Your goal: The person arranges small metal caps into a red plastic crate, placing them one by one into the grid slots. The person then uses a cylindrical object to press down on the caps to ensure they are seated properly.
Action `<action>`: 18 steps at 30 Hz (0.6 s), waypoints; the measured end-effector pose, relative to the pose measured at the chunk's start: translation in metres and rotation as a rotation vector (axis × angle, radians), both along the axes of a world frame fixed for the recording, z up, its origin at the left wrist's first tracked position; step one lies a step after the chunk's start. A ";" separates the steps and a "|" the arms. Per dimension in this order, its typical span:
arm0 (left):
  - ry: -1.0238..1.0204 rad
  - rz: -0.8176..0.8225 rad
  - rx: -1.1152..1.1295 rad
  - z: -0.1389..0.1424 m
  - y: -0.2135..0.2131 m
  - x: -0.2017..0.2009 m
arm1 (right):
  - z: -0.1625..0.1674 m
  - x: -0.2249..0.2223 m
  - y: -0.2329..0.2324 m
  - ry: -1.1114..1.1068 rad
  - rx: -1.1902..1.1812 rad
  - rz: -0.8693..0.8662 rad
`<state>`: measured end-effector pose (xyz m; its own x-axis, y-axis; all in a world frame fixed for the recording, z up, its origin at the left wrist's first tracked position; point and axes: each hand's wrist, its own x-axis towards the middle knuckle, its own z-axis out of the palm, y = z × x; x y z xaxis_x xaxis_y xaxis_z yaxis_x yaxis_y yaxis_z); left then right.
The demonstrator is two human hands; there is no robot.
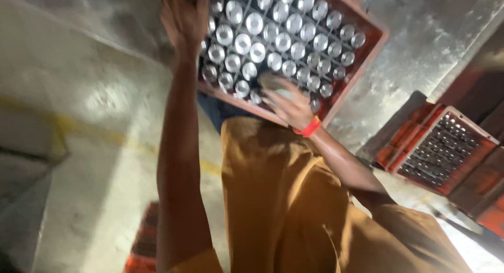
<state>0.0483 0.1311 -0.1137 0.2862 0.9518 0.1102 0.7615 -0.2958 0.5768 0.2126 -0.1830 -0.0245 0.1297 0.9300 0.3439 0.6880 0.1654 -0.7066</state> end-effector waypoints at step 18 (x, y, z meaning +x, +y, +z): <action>-0.088 -0.010 -0.106 0.024 -0.006 0.003 | 0.039 -0.011 0.048 -0.146 -0.068 -0.227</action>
<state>0.0513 0.1248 -0.0902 0.2896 0.9566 0.0342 0.7038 -0.2370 0.6697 0.2020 -0.1352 0.0150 0.2913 0.9042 0.3124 0.7975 -0.0492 -0.6013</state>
